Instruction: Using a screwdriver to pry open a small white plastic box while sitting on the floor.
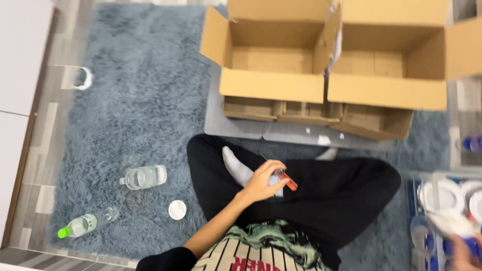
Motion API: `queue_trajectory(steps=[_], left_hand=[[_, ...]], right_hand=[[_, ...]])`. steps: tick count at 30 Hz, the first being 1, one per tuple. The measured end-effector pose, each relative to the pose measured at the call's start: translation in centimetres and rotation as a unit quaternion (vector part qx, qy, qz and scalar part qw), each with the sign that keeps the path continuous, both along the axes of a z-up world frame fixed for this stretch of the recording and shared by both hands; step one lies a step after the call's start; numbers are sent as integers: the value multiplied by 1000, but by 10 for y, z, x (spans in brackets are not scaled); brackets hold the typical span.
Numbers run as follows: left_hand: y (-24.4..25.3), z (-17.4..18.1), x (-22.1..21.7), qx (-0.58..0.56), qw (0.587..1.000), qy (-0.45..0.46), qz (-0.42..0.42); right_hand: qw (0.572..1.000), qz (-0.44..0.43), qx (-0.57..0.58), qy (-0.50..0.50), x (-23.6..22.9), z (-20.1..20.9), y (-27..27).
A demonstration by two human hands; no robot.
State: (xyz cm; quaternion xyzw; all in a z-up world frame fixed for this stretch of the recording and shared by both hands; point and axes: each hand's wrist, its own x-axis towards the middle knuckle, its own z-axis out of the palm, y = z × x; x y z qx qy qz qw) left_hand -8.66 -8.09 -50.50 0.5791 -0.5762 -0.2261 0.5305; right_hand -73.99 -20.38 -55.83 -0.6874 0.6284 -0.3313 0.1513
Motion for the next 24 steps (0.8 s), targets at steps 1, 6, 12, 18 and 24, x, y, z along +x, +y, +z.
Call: queue_trajectory(steps=[1,6,12,18,24], left_hand=[[-6,19,2,-17,999,36,-8],[-35,100,12,-94,994,59,-15],[-56,107,34,-108,994,23,-8],[-70,100,50,-119,993,6,-5],[-80,84,51,-119,993,7,-6]], right_hand=[[997,-5,-20,-68,64,11,-7],[963,226,-29,-141,362,123,-14],[918,337,15,-207,483,130,-27],[906,353,-27,-231,505,126,-42],[909,362,-37,-205,506,118,-49]])
